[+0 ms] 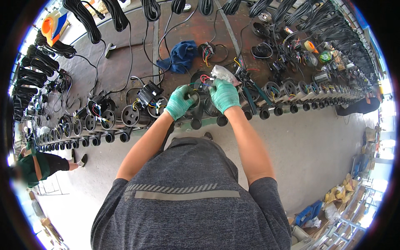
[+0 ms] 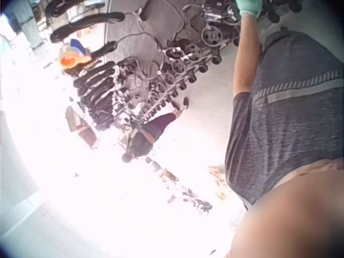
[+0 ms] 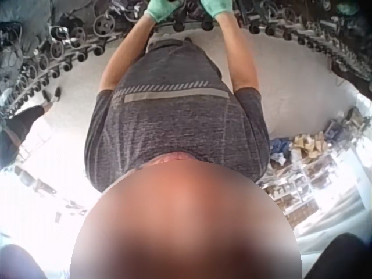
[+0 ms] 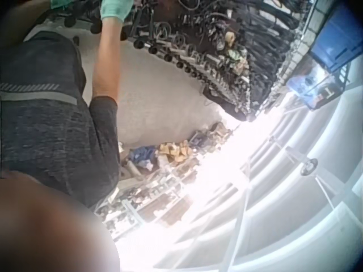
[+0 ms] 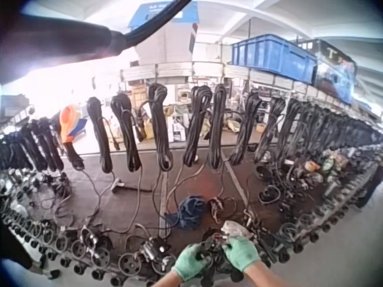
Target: The person assembles small cylindrical electronic components at a workbench. They insert wires into the components, use pliers to secure connections, and place the finished units into a row of holders. The process is repeated for multiple units throughout the clip.
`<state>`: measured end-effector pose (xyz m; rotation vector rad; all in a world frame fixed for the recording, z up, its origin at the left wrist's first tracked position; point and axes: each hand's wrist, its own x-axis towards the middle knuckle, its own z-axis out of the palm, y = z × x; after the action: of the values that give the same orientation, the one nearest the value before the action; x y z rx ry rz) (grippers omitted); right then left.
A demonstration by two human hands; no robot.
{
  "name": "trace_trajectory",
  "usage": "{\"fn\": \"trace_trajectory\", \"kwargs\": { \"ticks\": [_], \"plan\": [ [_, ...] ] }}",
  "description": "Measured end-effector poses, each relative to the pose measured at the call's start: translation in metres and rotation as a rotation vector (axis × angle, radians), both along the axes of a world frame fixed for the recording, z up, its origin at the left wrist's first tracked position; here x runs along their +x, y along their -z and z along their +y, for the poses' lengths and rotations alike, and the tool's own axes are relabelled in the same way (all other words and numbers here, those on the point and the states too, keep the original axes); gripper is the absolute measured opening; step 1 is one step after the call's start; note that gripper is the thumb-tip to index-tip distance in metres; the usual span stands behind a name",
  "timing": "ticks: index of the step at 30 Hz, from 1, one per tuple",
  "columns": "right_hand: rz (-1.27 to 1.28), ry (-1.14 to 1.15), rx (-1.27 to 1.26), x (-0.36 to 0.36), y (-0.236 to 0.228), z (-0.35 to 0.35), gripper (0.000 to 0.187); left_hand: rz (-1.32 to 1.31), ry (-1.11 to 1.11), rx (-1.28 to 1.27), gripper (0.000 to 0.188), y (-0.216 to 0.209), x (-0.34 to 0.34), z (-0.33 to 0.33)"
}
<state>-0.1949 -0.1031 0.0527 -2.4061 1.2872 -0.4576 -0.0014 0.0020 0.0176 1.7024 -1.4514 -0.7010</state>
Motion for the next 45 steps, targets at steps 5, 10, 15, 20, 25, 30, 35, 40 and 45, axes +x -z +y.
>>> {"fn": "trace_trajectory", "kwargs": {
  "ticks": [5, 10, 15, 20, 25, 30, 35, 40, 45],
  "plan": [
    [-0.25, -0.02, 0.222, 0.02, 0.012, -0.012, 0.016, 0.42, -0.025, -0.02, 0.026, 0.015, 0.003, -0.009],
    [-0.29, -0.155, 0.091, 0.055, -0.006, 0.0, 0.011, 0.271, -0.128, -0.14, 0.046, -0.009, 0.011, -0.006],
    [-0.292, -0.248, 0.102, 0.055, -0.01, 0.019, 0.017, 0.064, -0.104, -0.096, 0.039, -0.006, 0.027, 0.004],
    [-0.187, -0.342, 0.0, 0.057, -0.014, 0.027, 0.018, 0.192, -0.103, -0.016, 0.037, -0.014, 0.018, 0.019],
    [-0.033, -0.352, -0.042, 0.059, -0.022, 0.03, 0.018, 0.252, -0.014, -0.022, 0.031, -0.012, 0.033, 0.023],
    [-0.135, -0.278, -0.08, 0.056, -0.025, 0.032, 0.019, 0.291, -0.041, -0.025, 0.028, -0.013, 0.031, 0.025],
    [0.042, -0.402, -0.056, 0.043, -0.045, 0.053, 0.022, 0.251, -0.063, -0.027, 0.027, -0.008, 0.034, 0.023],
    [0.26, -0.475, -0.166, 0.055, 0.007, 0.077, 0.019, 0.174, -0.067, -0.078, 0.024, 0.005, 0.034, 0.019],
    [0.123, -0.418, -0.127, 0.037, -0.007, 0.083, 0.011, -0.058, -0.051, -0.202, 0.022, 0.0, 0.032, 0.023]
  ]
}}
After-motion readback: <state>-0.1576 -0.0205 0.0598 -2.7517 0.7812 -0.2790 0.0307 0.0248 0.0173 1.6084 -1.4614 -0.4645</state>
